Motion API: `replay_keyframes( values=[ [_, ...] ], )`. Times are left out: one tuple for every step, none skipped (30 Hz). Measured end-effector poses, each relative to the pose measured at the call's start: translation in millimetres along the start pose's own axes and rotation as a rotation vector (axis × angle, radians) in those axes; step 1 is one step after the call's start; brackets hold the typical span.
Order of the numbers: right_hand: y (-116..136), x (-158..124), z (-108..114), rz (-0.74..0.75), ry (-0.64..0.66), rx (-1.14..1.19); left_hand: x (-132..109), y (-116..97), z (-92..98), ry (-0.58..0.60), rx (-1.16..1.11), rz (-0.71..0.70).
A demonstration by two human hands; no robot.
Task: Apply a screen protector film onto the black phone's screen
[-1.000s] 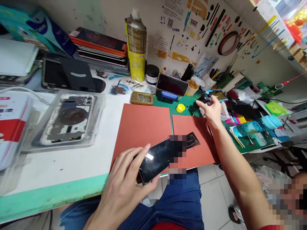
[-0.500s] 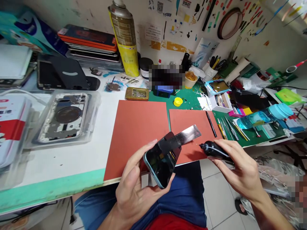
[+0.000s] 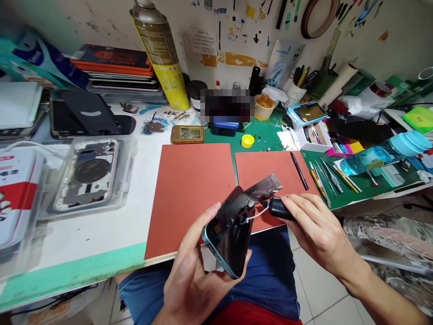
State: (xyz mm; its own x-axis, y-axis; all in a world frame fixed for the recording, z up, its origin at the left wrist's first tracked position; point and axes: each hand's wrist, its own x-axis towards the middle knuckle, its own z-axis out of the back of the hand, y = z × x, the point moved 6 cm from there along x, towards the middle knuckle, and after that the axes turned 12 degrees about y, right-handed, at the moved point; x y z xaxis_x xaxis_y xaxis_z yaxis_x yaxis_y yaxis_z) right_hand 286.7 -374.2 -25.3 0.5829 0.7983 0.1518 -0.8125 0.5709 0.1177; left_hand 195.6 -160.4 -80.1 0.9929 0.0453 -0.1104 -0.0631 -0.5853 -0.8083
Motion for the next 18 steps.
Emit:
replay_keyframes(
  values=[
    [1,1,0,0.006,-0.001,-0.010,1,1,1.5,0.022,-0.007,-0.020],
    [2,2,1,0.011,-0.002,-0.020,0,2,2.9,0.021,0.000,-0.024],
    [2,3,1,0.014,-0.005,-0.029,-1,3,4.1,-0.005,0.020,-0.014],
    [2,3,2,0.015,-0.009,-0.038,-3,2,3.9,-0.029,0.053,-0.001],
    [3,3,2,0.015,-0.012,-0.047,-6,1,2.4,-0.044,0.103,0.010],
    [2,3,1,0.012,-0.013,-0.053,-8,-1,-0.5,-0.040,0.163,0.014],
    [2,2,1,0.009,-0.010,-0.054,-10,-4,-3.9,-0.019,0.224,0.010],
    [1,2,0,0.005,-0.004,-0.052,-11,-6,-6.9,0.006,0.282,0.000],
    [1,1,0,0.001,0.002,-0.047,-11,-8,-8.5,0.027,0.332,-0.010],
    [1,1,0,0.000,0.007,-0.043,-11,-10,-8.6,0.041,0.378,-0.020],
    [0,1,0,-0.001,0.009,-0.038,-11,-11,-7.7,0.052,0.422,-0.029],
    [0,1,0,0.000,0.008,-0.033,-10,-12,-6.4,0.066,0.473,-0.037],
    [1,1,0,0.000,0.004,-0.030,-9,-12,-5.3,0.085,0.530,-0.046],
    [1,1,1,-0.002,-0.002,-0.027,-8,-12,-4.3,0.106,0.587,-0.054],
    [1,1,1,-0.005,-0.007,-0.025,-8,-12,-3.5,0.122,0.635,-0.062],
    [1,2,1,-0.009,-0.011,-0.024,-7,-12,-2.8,0.130,0.670,-0.072],
    [1,2,1,-0.014,-0.014,-0.023,-7,-12,-2.1,0.129,0.691,-0.083],
    [0,3,1,-0.018,-0.016,-0.021,-6,-11,-1.4,0.122,0.704,-0.096]
  ],
)
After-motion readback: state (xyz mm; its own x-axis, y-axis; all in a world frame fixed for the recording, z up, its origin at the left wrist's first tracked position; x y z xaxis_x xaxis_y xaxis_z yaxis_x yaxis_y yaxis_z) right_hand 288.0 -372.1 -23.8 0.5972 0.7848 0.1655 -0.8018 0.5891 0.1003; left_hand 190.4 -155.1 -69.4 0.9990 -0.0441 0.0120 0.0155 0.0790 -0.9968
